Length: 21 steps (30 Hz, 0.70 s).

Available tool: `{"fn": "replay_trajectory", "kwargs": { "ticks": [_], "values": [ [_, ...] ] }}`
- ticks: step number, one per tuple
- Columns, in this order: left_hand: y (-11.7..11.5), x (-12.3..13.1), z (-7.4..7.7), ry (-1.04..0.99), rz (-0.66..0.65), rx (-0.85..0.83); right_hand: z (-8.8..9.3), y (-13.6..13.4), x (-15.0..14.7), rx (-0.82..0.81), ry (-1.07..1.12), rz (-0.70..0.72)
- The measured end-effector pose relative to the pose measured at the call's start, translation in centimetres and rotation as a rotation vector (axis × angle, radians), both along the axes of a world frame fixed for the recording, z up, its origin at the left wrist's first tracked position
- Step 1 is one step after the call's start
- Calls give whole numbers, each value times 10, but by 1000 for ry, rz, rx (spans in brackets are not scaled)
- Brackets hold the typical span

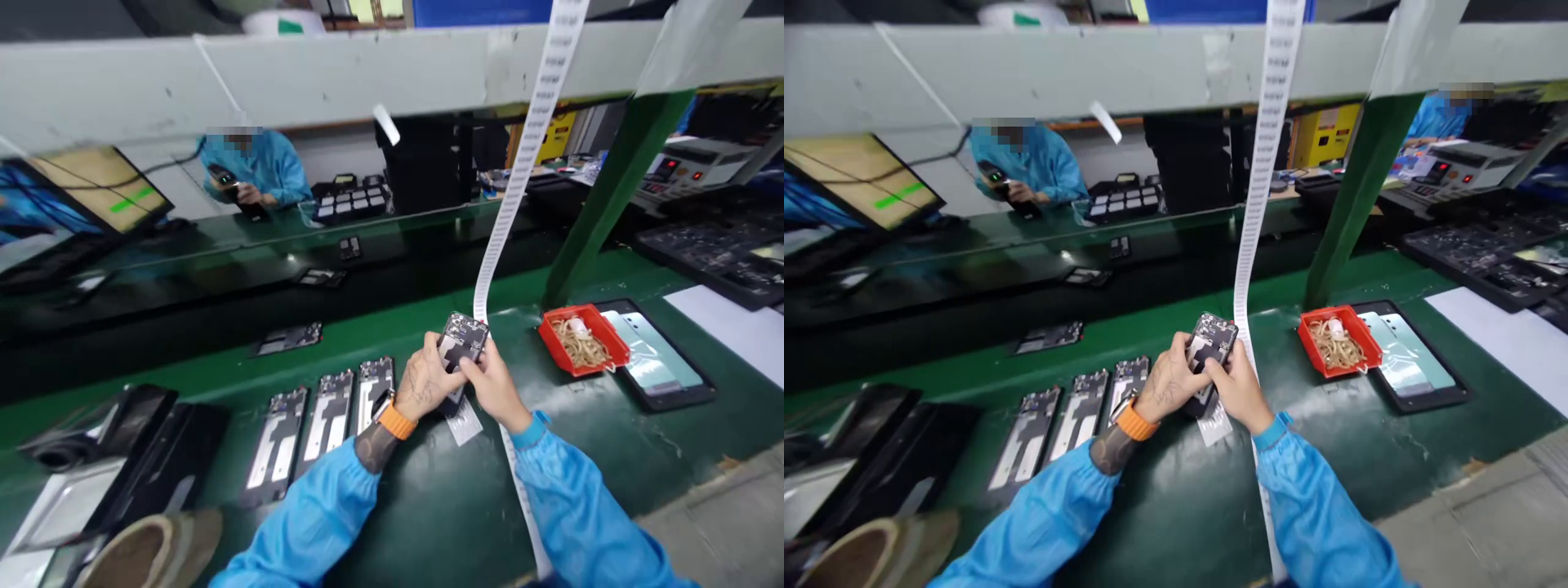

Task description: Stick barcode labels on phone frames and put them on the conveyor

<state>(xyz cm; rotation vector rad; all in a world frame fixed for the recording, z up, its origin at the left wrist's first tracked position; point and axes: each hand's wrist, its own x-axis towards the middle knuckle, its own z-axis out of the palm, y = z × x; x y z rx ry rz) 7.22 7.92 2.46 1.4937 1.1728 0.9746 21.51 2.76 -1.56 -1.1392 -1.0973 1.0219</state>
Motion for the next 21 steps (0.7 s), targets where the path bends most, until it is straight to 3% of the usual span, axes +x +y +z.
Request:
{"fn": "replay_trajectory", "kwargs": {
  "ticks": [3,5,8,12,17,21],
  "values": [
    [-38,-2,-14,-303,-119,-232,1,-1,-1,-2,-104,-53],
    [-46,-5,-22,-580,-242,-451,1,-1,-2,-19,-105,-64],
    [-49,-8,-31,-863,-264,-737,1,-3,-8,-47,-30,-7],
    [-52,-11,-36,-912,-269,-824,3,-9,-14,-58,-24,120],
    [-54,-20,-34,-924,-322,-793,10,-12,1,-8,-244,310],
    [-57,-19,-30,-820,-354,-806,9,-9,7,-79,-381,186]
  ]
}}
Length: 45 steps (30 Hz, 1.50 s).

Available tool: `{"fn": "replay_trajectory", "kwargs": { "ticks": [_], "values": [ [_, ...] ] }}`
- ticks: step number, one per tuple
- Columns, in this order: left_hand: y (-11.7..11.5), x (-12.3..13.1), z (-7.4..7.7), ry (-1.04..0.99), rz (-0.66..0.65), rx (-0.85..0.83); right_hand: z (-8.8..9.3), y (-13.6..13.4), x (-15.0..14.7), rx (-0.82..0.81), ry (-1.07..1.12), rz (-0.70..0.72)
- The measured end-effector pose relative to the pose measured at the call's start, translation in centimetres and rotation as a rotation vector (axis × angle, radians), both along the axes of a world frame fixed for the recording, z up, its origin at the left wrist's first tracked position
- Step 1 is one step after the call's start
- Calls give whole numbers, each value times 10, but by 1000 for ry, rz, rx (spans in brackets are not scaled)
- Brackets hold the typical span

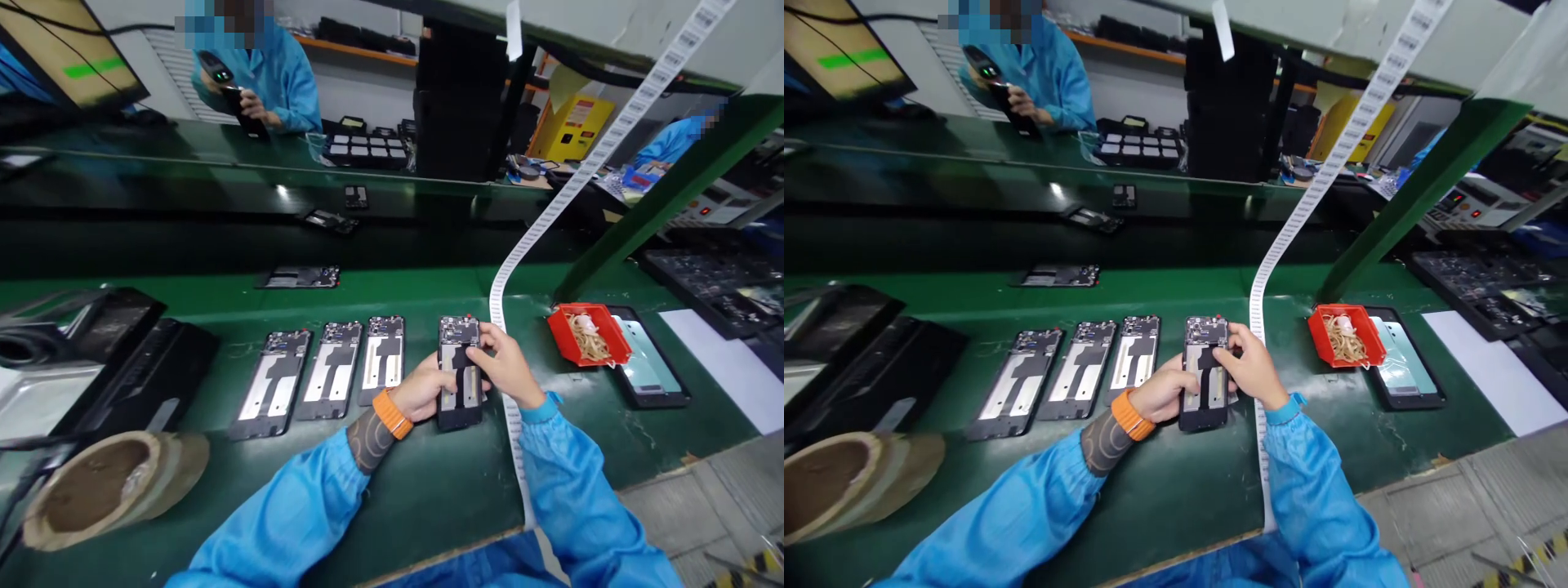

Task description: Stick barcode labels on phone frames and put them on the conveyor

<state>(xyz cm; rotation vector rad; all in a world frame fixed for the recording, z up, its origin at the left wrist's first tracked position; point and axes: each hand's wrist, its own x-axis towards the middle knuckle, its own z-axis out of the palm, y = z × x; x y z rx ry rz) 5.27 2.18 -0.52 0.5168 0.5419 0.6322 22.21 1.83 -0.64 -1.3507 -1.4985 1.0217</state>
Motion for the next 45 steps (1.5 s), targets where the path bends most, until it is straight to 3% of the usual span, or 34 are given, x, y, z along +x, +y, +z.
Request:
{"fn": "replay_trajectory", "kwargs": {
  "ticks": [4,9,11,18,23,26,30,34,39,45],
  "values": [
    [-3,4,5,151,48,7,-1,-1,-3,0,-68,-137],
    [0,0,6,101,27,16,4,-4,-5,-69,70,73],
    [1,-2,6,76,11,51,5,-4,-6,-79,127,96],
    [-2,0,5,159,-8,93,1,-4,-9,-1,23,-72],
    [-4,3,5,140,-26,78,2,-6,-7,-80,-3,-136],
    [-4,5,4,151,-1,67,5,-7,-7,26,-71,-177],
    [-1,5,5,135,110,16,11,-12,-10,320,-142,-275],
    [1,4,11,122,284,-38,16,-17,-15,566,-394,-76],
    [-2,6,14,104,332,-19,9,-15,-18,523,-515,-59],
    [-4,6,14,177,252,170,11,-13,-11,467,-544,-53]
  ]
}}
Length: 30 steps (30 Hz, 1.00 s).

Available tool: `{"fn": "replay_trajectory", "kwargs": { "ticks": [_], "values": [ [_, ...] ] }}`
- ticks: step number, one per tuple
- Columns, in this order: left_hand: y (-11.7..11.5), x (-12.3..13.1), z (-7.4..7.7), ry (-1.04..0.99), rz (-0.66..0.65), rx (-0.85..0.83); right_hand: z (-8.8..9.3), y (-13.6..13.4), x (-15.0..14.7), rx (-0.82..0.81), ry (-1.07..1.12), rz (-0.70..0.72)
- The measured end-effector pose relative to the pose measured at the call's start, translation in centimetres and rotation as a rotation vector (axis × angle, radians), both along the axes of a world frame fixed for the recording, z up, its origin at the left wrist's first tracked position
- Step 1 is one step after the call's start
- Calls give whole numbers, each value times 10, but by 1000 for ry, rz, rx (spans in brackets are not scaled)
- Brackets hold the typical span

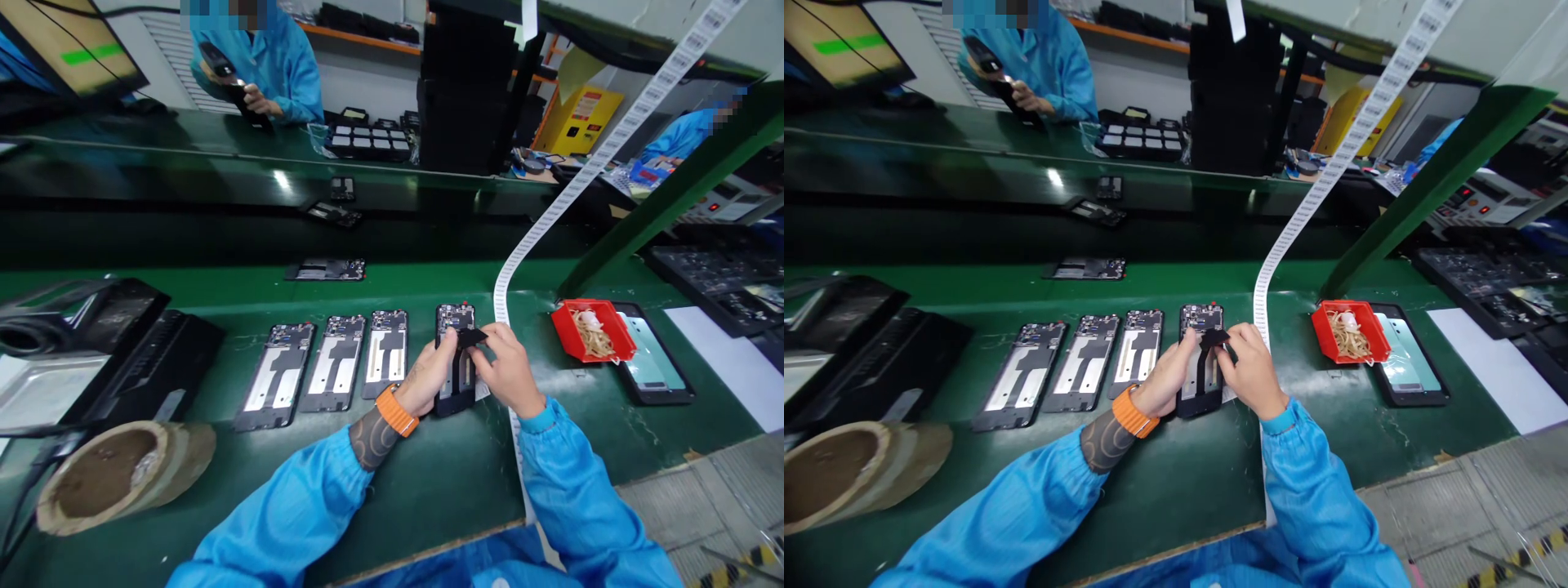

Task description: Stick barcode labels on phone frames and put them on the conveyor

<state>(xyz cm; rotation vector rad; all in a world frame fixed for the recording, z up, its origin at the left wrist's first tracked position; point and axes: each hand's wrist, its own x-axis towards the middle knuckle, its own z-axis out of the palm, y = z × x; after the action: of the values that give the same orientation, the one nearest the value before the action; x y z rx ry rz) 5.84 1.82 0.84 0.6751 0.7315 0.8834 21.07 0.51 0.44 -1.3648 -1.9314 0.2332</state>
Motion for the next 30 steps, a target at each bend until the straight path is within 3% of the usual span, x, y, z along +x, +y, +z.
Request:
{"fn": "replay_trajectory", "kwargs": {
  "ticks": [4,8,11,14,16,19,23,30],
  "values": [
    [-1,-2,0,35,-111,-5,3,2,7,-66,42,48],
    [3,-4,-1,4,-157,-131,11,-1,8,-101,-19,50],
    [12,-6,-2,-99,-77,-229,24,-9,3,-137,-2,219],
    [18,-9,-2,-135,36,-250,32,-17,-5,-187,190,358],
    [17,-7,-1,-99,39,-248,28,-19,-12,-153,273,234],
    [7,1,-1,-18,20,-223,15,-16,-21,-75,232,51],
    [-5,9,-1,34,63,-180,5,-13,-27,-38,162,67],
    [-4,5,-3,97,53,-130,13,-13,-24,-96,238,95]
  ]
}}
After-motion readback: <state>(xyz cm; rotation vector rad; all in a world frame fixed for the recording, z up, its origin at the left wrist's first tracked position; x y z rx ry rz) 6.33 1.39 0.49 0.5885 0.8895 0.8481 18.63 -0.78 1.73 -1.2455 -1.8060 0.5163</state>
